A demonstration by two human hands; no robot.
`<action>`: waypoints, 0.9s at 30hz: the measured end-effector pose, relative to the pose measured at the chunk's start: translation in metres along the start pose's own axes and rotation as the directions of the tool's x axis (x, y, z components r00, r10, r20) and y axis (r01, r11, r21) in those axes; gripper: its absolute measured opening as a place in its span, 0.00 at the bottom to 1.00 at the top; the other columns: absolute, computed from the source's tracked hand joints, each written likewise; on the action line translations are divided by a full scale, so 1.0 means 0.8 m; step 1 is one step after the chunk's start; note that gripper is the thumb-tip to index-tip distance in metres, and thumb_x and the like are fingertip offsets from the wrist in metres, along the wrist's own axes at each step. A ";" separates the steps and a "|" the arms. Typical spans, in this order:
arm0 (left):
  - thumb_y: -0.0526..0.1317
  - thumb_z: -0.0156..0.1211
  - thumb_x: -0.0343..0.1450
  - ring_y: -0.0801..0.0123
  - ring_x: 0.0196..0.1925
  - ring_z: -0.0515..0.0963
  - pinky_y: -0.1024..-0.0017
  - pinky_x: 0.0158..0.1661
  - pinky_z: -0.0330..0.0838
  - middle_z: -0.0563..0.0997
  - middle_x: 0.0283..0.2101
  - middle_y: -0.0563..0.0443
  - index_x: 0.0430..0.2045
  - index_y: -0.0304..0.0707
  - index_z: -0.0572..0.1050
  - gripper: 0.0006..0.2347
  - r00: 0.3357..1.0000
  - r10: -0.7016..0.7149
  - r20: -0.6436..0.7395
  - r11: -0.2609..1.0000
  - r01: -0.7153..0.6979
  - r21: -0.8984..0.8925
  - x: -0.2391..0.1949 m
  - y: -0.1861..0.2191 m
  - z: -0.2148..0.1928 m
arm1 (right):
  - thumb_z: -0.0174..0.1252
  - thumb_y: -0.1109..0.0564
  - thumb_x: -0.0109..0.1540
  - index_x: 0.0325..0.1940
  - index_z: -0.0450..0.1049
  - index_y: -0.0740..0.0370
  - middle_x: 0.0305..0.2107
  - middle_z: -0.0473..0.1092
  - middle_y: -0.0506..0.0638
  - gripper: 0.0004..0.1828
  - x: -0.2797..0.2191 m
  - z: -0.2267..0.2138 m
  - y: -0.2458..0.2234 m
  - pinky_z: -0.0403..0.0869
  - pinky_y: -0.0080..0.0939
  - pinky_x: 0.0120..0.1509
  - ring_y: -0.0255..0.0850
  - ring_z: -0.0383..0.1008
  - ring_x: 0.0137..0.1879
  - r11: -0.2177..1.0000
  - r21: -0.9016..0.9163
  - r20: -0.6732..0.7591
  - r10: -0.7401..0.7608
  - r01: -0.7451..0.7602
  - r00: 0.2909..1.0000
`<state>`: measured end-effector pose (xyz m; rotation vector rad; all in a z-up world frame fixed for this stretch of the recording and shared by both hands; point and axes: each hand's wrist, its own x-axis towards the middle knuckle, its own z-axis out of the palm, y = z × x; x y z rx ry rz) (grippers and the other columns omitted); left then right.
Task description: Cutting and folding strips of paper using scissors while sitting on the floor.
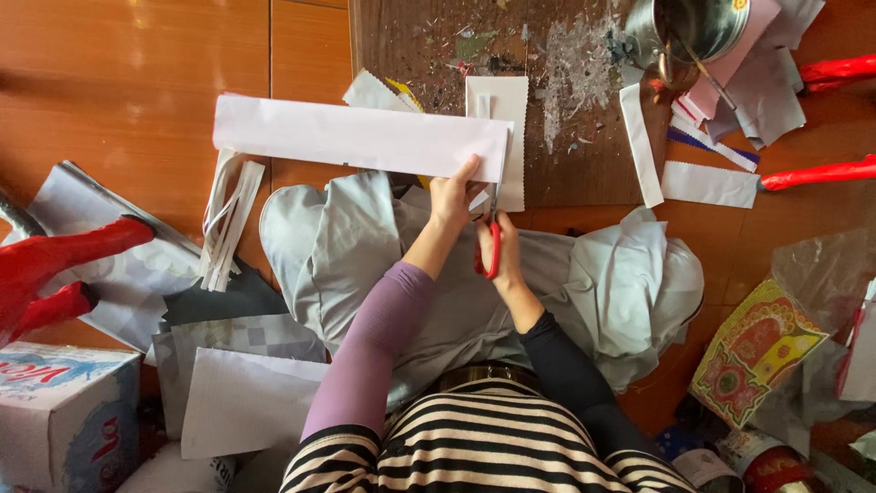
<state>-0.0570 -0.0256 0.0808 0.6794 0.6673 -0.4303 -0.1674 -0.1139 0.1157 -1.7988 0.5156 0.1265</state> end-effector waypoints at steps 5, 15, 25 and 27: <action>0.35 0.68 0.69 0.60 0.34 0.84 0.66 0.34 0.81 0.82 0.38 0.40 0.39 0.23 0.77 0.11 1.000 -0.001 0.025 1.000 0.000 0.024 0.001 -0.026 -0.007 | 0.52 0.54 0.67 0.39 0.66 0.63 0.18 0.65 0.51 0.09 0.011 -0.005 -0.062 0.64 0.41 0.21 0.39 0.64 0.18 0.983 0.065 -0.019 0.174 -0.172 0.985; 0.34 0.68 0.69 0.61 0.33 0.83 0.67 0.33 0.80 0.82 0.38 0.42 0.40 0.23 0.78 0.11 0.999 -0.006 0.031 0.999 0.005 0.049 0.001 -0.042 -0.007 | 0.53 0.54 0.67 0.36 0.71 0.65 0.24 0.72 0.49 0.12 0.032 -0.011 0.019 0.69 0.39 0.32 0.36 0.69 0.26 0.989 -0.032 -0.126 -0.147 0.145 0.981; 0.32 0.68 0.70 0.67 0.37 0.83 0.69 0.40 0.81 0.84 0.40 0.45 0.40 0.24 0.80 0.09 0.928 0.347 0.137 0.901 -0.370 0.227 -0.013 0.036 -0.003 | 0.64 0.54 0.66 0.45 0.72 0.64 0.31 0.75 0.52 0.12 0.095 -0.151 0.051 0.73 0.46 0.39 0.44 0.77 0.36 0.844 -0.514 -0.350 -0.371 0.154 0.860; 0.32 0.69 0.71 0.69 0.38 0.81 0.71 0.40 0.78 0.84 0.40 0.46 0.40 0.22 0.81 0.09 0.892 0.414 0.180 0.859 -0.448 0.246 -0.012 0.036 -0.005 | 0.64 0.58 0.60 0.51 0.73 0.61 0.33 0.74 0.58 0.16 0.101 -0.170 0.054 0.74 0.50 0.39 0.54 0.76 0.38 0.551 -0.830 -0.269 -0.534 0.088 0.802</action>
